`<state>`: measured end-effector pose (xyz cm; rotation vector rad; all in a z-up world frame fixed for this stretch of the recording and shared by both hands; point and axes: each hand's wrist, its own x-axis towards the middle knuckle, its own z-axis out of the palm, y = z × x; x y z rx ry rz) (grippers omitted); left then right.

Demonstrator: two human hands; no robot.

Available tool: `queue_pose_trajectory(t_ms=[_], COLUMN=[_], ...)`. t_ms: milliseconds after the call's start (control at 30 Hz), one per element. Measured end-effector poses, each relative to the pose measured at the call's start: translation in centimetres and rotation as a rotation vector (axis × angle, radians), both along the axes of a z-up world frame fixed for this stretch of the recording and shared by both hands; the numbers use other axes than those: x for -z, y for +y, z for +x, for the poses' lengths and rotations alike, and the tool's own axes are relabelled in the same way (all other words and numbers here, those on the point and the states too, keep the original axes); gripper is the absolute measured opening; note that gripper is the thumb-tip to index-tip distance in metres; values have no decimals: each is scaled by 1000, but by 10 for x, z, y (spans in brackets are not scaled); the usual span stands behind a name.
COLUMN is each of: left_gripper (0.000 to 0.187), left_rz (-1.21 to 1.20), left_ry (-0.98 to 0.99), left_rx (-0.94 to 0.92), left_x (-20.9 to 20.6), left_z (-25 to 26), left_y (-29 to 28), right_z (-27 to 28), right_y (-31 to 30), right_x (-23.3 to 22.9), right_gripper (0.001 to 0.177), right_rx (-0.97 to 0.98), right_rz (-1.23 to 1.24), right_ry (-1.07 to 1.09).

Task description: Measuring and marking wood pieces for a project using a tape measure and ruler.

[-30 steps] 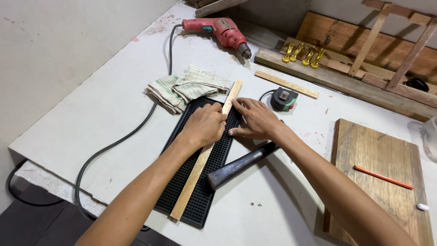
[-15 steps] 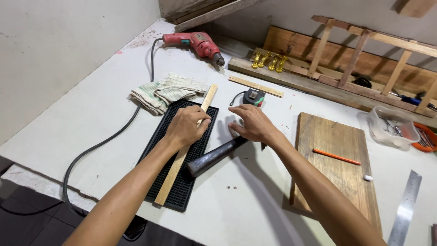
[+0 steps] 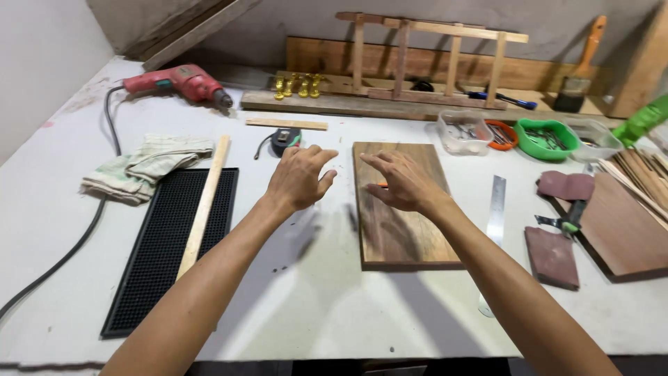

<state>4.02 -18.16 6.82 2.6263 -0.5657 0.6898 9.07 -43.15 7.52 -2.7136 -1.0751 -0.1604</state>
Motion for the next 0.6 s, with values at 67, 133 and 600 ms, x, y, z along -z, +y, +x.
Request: queue_pose_trajectory(t_ms=[67, 133, 600], left_gripper=[44, 52, 39], left_rz=[-14, -27, -93], left_ry=[-3, -7, -40], left_rx=[47, 90, 559], left_x=[-11, -16, 5], left_z=[6, 14, 49], left_y=[-28, -56, -303], right_z=[-8, -13, -91], right_y=[-31, -61, -296], right_x=[-6, -9, -6], right_gripper=[69, 68, 65], right_rx=[40, 77, 372], right_rz=[16, 31, 62], right_ry=[-21, -45, -189])
